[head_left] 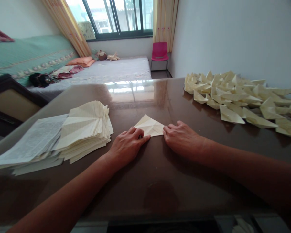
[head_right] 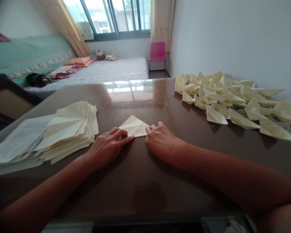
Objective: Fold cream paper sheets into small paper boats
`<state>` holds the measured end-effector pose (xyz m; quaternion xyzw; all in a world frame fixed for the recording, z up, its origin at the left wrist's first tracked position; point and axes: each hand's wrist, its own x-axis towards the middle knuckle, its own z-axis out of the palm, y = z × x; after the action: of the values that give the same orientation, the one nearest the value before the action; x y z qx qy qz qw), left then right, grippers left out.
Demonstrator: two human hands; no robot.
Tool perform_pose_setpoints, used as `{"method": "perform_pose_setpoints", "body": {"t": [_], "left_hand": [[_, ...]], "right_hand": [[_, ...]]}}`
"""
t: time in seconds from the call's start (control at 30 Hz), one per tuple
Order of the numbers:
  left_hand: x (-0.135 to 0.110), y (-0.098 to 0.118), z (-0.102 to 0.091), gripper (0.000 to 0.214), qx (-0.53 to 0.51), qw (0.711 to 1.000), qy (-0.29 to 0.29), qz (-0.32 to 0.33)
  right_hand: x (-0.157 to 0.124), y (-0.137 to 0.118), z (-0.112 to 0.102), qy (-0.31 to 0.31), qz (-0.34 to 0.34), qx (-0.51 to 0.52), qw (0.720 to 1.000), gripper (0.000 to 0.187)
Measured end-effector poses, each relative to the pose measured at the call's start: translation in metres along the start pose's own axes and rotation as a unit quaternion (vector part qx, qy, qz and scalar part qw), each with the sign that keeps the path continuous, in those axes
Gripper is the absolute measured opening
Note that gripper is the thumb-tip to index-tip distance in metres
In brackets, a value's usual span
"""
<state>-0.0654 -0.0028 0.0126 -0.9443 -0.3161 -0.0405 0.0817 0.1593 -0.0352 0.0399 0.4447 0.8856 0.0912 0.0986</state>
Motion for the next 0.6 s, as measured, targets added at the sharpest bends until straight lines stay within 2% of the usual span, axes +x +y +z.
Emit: {"method": "perform_pose_setpoints", "body": {"t": [0.1, 0.27, 0.4, 0.5, 0.6], "left_hand": [[0.0, -0.001, 0.001, 0.035, -0.005, 1.0, 0.005, 0.002], [0.001, -0.008, 0.008, 0.034, -0.032, 0.999, 0.035, 0.011], [0.001, -0.017, 0.017, 0.035, -0.04, 0.996, 0.076, -0.033], [0.001, -0.023, 0.02, 0.041, -0.042, 0.995, 0.065, -0.059], [0.0, -0.028, 0.02, 0.043, -0.039, 0.996, 0.063, -0.052]], "right_hand": [[0.002, 0.003, -0.006, -0.004, 0.027, -0.01, 1.0, 0.02], [0.01, -0.003, 0.0, 0.08, 0.015, 0.006, 0.997, 0.023], [0.016, -0.003, 0.012, 0.066, 0.004, 0.008, 0.998, 0.024], [0.019, 0.003, 0.017, 0.074, -0.002, -0.003, 0.997, 0.023], [0.022, 0.012, 0.021, 0.091, -0.013, -0.003, 0.996, 0.023]]}}
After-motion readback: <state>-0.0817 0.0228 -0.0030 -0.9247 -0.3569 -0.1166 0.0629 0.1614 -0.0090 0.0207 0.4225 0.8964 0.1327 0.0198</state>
